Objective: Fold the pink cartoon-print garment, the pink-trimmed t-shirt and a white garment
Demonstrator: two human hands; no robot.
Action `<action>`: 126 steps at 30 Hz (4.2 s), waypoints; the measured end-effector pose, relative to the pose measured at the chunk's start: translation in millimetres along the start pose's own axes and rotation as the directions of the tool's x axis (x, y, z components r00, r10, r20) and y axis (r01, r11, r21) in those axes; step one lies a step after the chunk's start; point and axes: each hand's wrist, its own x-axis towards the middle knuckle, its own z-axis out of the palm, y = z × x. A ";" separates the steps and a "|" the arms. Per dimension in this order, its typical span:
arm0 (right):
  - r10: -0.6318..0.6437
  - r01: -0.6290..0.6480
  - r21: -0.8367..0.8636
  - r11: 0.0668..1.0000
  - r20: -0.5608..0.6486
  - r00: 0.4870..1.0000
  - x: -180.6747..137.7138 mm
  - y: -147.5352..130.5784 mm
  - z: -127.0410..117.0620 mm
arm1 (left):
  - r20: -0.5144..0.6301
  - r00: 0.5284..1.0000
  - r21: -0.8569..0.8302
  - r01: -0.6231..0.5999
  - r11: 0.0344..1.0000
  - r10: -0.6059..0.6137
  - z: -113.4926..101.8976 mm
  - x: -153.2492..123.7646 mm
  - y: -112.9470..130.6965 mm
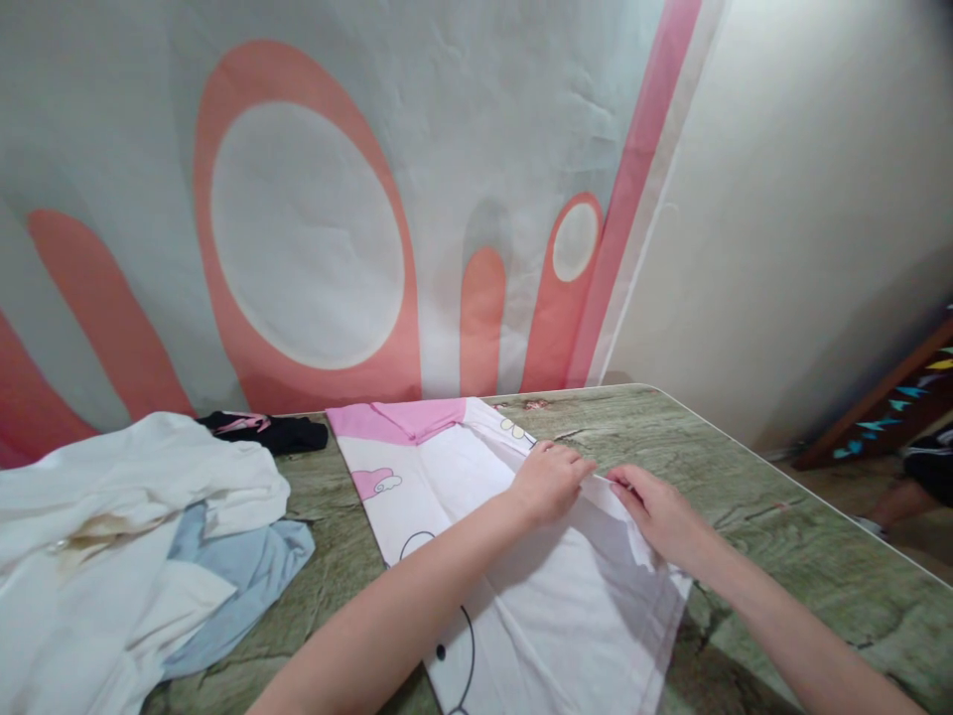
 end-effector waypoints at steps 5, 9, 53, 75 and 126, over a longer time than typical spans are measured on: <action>-0.011 0.025 -0.139 0.990 0.097 0.995 6.5 1.3 -8.8 | -0.056 0.998 0.043 0.014 0.999 -0.012 5.2 13.5 -2.0; 0.021 0.025 -0.286 0.958 0.157 0.987 14.5 4.4 -23.6 | -0.117 0.992 0.026 0.055 0.998 -0.052 6.7 9.4 -2.4; 0.054 -0.020 -0.152 0.988 0.226 0.973 12.7 -1.5 -57.9 | 0.534 0.733 -0.553 -0.073 -0.830 -0.421 41.0 15.6 23.3; 0.022 -0.011 -0.028 1.000 0.466 0.884 -5.8 -25.3 -62.9 | 0.533 0.844 -0.404 0.191 -0.895 -0.060 32.7 3.0 75.3; 0.174 -0.158 -0.281 0.947 0.035 0.984 -15.2 55.5 -3.7 | 0.097 0.994 -0.484 -0.001 0.875 0.055 20.0 -64.7 53.1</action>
